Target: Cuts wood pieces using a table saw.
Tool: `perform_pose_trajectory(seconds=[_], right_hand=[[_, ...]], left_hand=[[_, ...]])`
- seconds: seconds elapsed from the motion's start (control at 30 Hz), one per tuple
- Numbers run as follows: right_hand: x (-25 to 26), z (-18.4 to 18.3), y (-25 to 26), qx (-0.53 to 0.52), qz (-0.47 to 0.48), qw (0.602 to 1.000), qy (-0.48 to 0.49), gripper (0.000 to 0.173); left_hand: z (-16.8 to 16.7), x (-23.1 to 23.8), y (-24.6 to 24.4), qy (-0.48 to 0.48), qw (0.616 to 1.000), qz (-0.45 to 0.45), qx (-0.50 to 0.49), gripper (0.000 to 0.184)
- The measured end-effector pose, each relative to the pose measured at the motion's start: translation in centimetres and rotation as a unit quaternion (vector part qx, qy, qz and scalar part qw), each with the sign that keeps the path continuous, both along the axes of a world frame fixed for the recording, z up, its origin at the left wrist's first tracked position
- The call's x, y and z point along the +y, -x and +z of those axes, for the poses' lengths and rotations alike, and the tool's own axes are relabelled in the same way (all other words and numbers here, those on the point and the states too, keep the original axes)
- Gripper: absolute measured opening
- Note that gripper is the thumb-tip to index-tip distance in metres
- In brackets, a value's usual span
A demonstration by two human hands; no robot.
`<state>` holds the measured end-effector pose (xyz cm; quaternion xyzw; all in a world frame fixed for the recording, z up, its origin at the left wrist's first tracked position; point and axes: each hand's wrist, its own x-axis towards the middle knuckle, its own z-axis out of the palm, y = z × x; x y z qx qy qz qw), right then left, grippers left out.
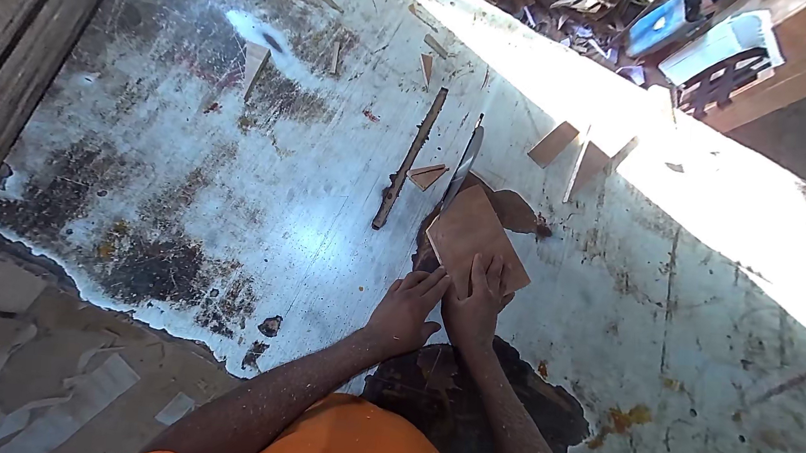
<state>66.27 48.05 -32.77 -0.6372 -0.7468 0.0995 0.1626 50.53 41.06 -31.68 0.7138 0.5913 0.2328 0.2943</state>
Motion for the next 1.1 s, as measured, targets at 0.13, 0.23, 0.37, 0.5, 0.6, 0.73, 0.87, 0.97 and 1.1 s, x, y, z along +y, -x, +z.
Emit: perform_pose_trajectory(seconds=[0.13,0.23,0.37,0.5,0.6,0.73,0.87,0.97,1.1], right_hand=[[0.0,0.1,0.8,-0.005,-0.018,1.0,0.01,0.075],[0.0,0.0,1.1,-0.013,-0.028,0.999,0.01,0.076],[0.1,0.0,1.7,-0.016,-0.041,0.999,0.017,0.075],[0.2,-0.2,2.2,-0.019,-0.055,0.998,0.022,0.076],[0.4,-0.1,2.5,-0.026,-0.06,0.998,0.025,0.076],[0.8,0.0,2.6,-0.027,-0.059,0.998,0.026,0.077],[1.9,0.0,2.9,-0.032,-0.063,0.997,0.017,0.076],[2.8,0.5,3.6,-0.034,-0.081,0.996,0.026,0.074],[3.6,1.2,4.0,-0.025,-0.083,0.996,0.02,0.074]], left_hand=[[0.0,0.3,0.1,0.005,1.0,0.004,-0.007,0.081],[-0.1,0.4,0.2,0.005,1.0,0.006,-0.013,0.081],[0.1,0.5,0.2,0.011,1.0,0.008,-0.017,0.084],[0.2,0.8,0.4,0.011,1.0,0.01,-0.017,0.087],[0.5,1.1,0.6,0.011,1.0,0.009,-0.016,0.089],[0.7,1.5,0.6,0.016,1.0,0.005,-0.004,0.092],[0.5,2.7,0.5,0.022,1.0,0.003,0.009,0.1],[0.4,3.7,0.4,0.022,1.0,0.005,0.014,0.106],[0.7,4.5,0.3,0.026,0.999,0.017,0.009,0.112]])
